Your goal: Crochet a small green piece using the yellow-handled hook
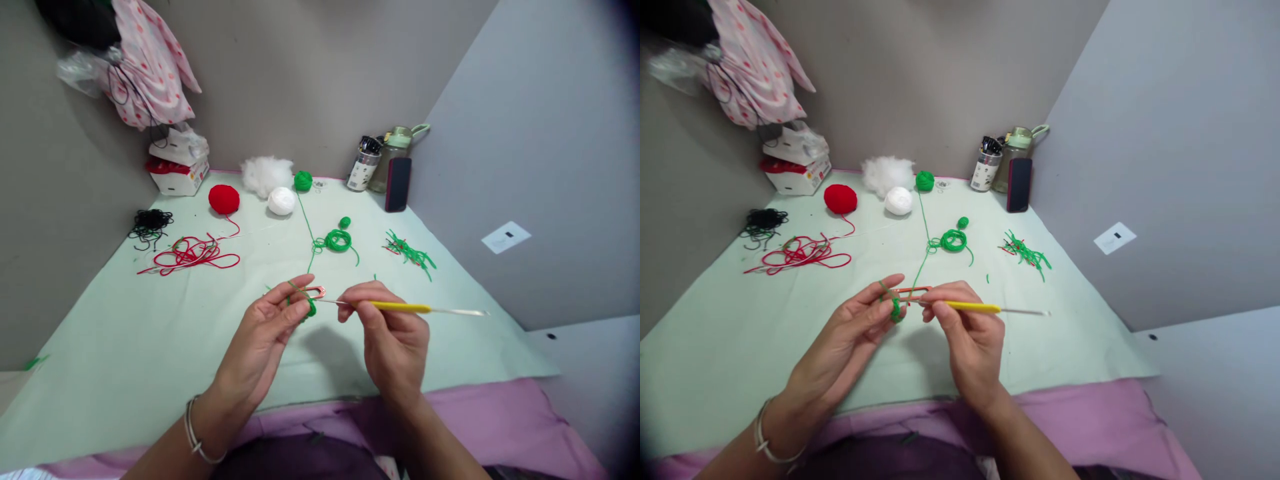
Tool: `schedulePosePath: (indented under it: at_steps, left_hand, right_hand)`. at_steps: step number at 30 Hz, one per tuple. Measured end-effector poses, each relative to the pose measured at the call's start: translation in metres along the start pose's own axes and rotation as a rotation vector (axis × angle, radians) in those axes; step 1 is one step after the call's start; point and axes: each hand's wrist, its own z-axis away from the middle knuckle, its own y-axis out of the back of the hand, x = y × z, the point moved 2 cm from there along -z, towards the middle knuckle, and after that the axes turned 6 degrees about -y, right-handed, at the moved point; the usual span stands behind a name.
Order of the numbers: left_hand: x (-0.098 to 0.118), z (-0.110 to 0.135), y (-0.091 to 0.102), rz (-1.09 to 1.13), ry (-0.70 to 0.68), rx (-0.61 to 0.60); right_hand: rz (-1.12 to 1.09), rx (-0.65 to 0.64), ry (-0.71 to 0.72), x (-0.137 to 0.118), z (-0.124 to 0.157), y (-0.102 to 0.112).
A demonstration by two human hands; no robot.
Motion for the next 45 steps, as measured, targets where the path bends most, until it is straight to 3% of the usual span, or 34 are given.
schedulePosePath:
  at_steps: [3,5,7,9,13,18,25,30,34,39,45]
  left_hand:
    - [0.0,0.001,-0.004,-0.059,-0.133,0.014]
    - [-0.002,0.001,-0.007,-0.027,-0.066,-0.033]
    - [-0.003,0.0,-0.008,0.032,0.047,-0.063]
    - [-0.001,-0.001,-0.006,0.056,0.091,-0.045]
    - [0.002,-0.002,0.0,-0.099,-0.041,-0.017]
    - [-0.001,0.003,0.001,-0.29,-0.147,-0.05]
    - [0.0,0.004,0.003,-0.241,-0.138,-0.047]
    - [0.002,0.002,0.002,-0.244,-0.146,-0.023]
    - [0.003,0.003,0.004,-0.268,-0.148,-0.028]
    - [0.002,0.004,0.005,-0.321,-0.175,-0.034]
    - [0.006,0.004,0.001,-0.397,-0.224,0.016]
  right_hand:
    - [0.058,-0.022,0.038,0.0,0.001,-0.005]
    - [0.23,-0.026,0.174,-0.002,0.004,-0.006]
    - [0.285,0.0,0.222,-0.002,0.005,-0.004]
    - [0.166,0.029,0.134,-0.001,0.002,-0.001]
    - [-0.134,-0.024,-0.058,0.002,-0.006,-0.002]
    - [-0.149,-0.083,-0.122,0.006,-0.007,-0.007]
    - [-0.315,-0.077,-0.285,0.015,-0.005,-0.001]
    - [-0.398,-0.1,-0.305,0.013,-0.008,-0.001]
    - [-0.348,-0.151,-0.238,0.008,-0.006,0.002]
    - [-0.112,-0.109,-0.065,0.0,0.0,0.007]
    - [0.09,-0.169,0.165,-0.005,0.005,0.005]
